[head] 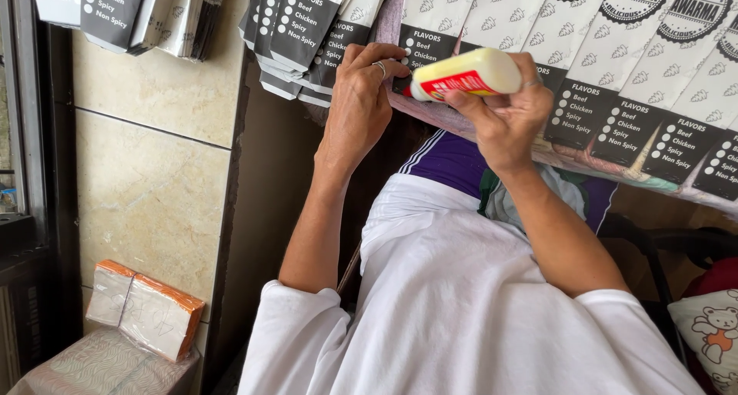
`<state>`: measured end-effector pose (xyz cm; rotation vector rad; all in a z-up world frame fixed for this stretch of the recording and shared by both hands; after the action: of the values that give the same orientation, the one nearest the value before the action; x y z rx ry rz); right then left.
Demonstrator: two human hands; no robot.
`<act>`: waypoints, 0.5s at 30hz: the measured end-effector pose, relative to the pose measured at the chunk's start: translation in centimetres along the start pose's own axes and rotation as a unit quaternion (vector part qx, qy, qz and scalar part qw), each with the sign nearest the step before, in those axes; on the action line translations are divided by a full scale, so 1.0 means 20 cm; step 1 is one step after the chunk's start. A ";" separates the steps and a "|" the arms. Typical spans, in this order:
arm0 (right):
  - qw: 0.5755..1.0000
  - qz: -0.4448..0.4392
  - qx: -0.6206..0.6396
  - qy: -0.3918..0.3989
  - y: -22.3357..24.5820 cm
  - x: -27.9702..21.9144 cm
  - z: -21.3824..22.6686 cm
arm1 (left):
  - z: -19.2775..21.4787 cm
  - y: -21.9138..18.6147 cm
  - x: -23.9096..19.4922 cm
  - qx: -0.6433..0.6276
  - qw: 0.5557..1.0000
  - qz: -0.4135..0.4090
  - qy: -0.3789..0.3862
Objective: The person applies glue from a bottle to the edges of several printed paper packages and folds them together by hand.
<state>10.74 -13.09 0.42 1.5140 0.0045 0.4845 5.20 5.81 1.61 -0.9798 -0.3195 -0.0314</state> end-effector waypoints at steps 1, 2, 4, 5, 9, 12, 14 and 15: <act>1.000 -0.001 -0.001 -0.001 -0.01 -0.02 0.04 | 0.00 0.01 0.00 -0.002 1.000 0.000 0.001; 1.000 0.001 -0.007 -0.016 -0.02 -0.04 0.08 | 0.00 0.01 0.00 -0.001 1.000 -0.003 -0.006; 0.999 0.003 -0.012 -0.033 -0.03 -0.05 0.16 | 0.00 0.00 0.01 0.000 1.000 -0.008 -0.011; 0.999 0.001 -0.011 -0.037 -0.03 -0.06 0.19 | 0.00 -0.01 0.01 -0.003 1.000 -0.013 -0.013; 0.988 -0.082 0.079 -0.100 -0.03 -0.08 0.38 | 0.02 -0.08 0.04 -0.004 1.000 -0.022 0.008; 0.945 -0.177 0.218 -0.168 -0.05 -0.15 0.63 | -0.01 -0.08 0.05 0.032 0.999 -0.004 0.027; 0.950 -0.166 0.187 -0.189 0.00 -0.22 0.93 | -0.04 -0.09 0.05 0.087 0.996 -0.007 0.029; 0.953 -0.167 0.157 -0.197 0.01 -0.26 1.08 | -0.05 -0.09 0.05 0.144 0.989 0.004 0.023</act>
<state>12.32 -35.18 0.69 1.8572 0.0268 -0.1032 6.13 4.19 2.82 -0.6925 -0.2691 -0.0002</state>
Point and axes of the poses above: each hand's wrist, its own x-axis towards the middle knuckle, its own z-axis out of the back of the hand, y = z × x, the point moved 7 cm from there along x, towards the middle knuckle, and after that the axes turned 9 degrees about -x, right-handed, at the moved point
